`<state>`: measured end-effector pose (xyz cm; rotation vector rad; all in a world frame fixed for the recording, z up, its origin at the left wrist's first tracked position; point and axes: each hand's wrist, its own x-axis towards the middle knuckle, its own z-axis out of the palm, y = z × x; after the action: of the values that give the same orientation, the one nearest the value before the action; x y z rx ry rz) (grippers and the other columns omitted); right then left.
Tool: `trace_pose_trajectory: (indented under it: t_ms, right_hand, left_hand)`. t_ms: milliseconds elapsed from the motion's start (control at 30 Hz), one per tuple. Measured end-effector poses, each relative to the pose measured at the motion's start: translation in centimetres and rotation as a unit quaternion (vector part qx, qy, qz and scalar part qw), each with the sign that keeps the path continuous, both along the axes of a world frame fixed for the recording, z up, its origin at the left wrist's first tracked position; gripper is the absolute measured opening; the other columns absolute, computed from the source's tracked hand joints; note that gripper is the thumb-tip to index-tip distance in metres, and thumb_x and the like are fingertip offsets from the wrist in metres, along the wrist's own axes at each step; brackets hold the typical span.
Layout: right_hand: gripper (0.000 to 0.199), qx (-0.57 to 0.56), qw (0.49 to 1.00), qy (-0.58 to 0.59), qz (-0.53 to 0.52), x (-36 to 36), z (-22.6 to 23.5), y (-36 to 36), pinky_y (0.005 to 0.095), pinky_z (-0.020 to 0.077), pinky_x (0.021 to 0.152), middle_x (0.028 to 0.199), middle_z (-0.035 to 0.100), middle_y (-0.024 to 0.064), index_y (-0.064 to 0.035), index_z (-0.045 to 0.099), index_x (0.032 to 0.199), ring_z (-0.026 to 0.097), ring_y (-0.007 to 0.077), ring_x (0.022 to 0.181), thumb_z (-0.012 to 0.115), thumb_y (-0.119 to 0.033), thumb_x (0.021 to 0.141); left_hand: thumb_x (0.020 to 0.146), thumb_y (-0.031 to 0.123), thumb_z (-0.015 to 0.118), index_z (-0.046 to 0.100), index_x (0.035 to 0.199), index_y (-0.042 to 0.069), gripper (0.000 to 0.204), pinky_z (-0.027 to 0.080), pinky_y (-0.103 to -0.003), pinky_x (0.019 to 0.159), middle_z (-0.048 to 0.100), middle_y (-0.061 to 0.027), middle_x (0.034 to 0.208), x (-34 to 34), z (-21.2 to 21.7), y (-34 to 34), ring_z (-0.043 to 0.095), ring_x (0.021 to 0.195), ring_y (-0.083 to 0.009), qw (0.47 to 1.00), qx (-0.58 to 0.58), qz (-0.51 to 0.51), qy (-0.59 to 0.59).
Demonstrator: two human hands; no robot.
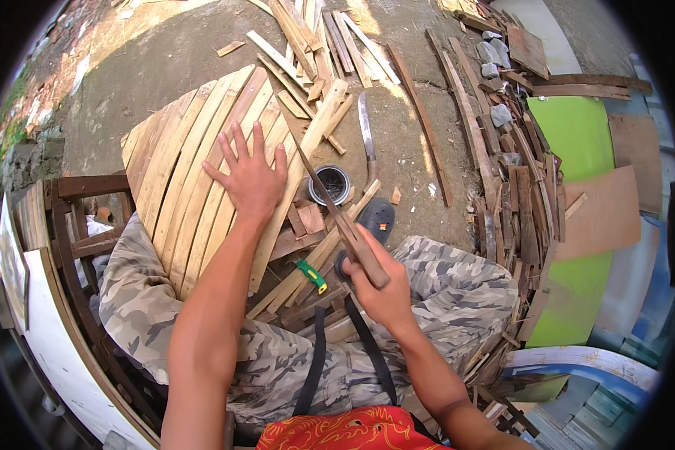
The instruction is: The person sits on the ground and uses a hand file to smooth the edges of a curved wooden object. They hold the object with one hand and file along its perimeter, occasionally adjusting their grip and the object's position.
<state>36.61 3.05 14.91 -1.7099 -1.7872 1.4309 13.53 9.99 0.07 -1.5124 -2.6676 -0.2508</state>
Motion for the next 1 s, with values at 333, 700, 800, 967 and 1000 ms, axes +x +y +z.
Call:
trace_pose_trajectory:
  t_ms: [333,700,800,967,1000]
  right_hand:
    - [0.060,0.086,0.990,0.108,-0.024,-0.8,-4.4,-1.4,0.0369,0.0551,0.090,0.116,0.070,0.0309,0.0009,0.050,0.149,0.074,0.0374,0.104,0.059,-0.001,0.090]
    - [0.059,0.018,0.995,0.101,-0.019,-7.3,-5.3,9.0,0.0473,0.0547,0.087,0.105,0.068,0.0353,0.0016,0.056,0.142,0.069,0.0478,0.099,0.062,-0.009,0.084]
    - [0.061,0.050,0.993,0.104,-0.028,-9.7,-9.3,10.1,0.0472,0.0541,0.089,0.110,0.067,0.0358,0.0015,0.053,0.144,0.067,0.0485,0.103,0.062,-0.008,0.085]
    - [0.065,0.060,0.991,0.119,-0.014,2.6,-3.6,-6.6,0.0365,0.0555,0.093,0.126,0.068,0.0293,0.0018,0.048,0.150,0.071,0.0355,0.114,0.062,0.004,0.087]
    - [0.064,0.152,0.983,0.101,0.014,5.0,-1.9,-9.4,0.0351,0.0551,0.095,0.128,0.068,0.0279,0.0056,0.049,0.149,0.070,0.0343,0.118,0.062,0.005,0.086]
  left_hand:
    - [0.103,0.055,0.043,0.040,0.160,0.021,0.067,0.005,-0.078,0.115,0.025,-0.0130,0.171,-0.3,-0.5,-0.2,0.017,0.158,-0.0380,1.000,-0.025,-0.009,-0.010]
    - [0.103,0.054,0.042,0.039,0.161,0.021,0.066,0.006,-0.078,0.115,0.024,-0.0136,0.171,-0.2,0.3,0.3,0.016,0.158,-0.0391,0.998,-0.057,-0.002,-0.014]
    - [0.104,0.055,0.041,0.038,0.161,0.021,0.066,0.005,-0.077,0.116,0.023,-0.0133,0.171,-0.2,0.4,0.1,0.015,0.158,-0.0386,0.999,-0.041,-0.004,-0.027]
    - [0.103,0.055,0.043,0.040,0.160,0.023,0.066,0.004,-0.078,0.116,0.026,-0.0136,0.170,-0.2,-0.5,-0.1,0.018,0.158,-0.0390,1.000,-0.019,-0.008,0.007]
    - [0.101,0.054,0.046,0.043,0.159,0.023,0.065,0.005,-0.078,0.115,0.029,-0.0136,0.169,-0.2,-0.6,0.1,0.021,0.157,-0.0393,1.000,0.001,-0.013,0.014]
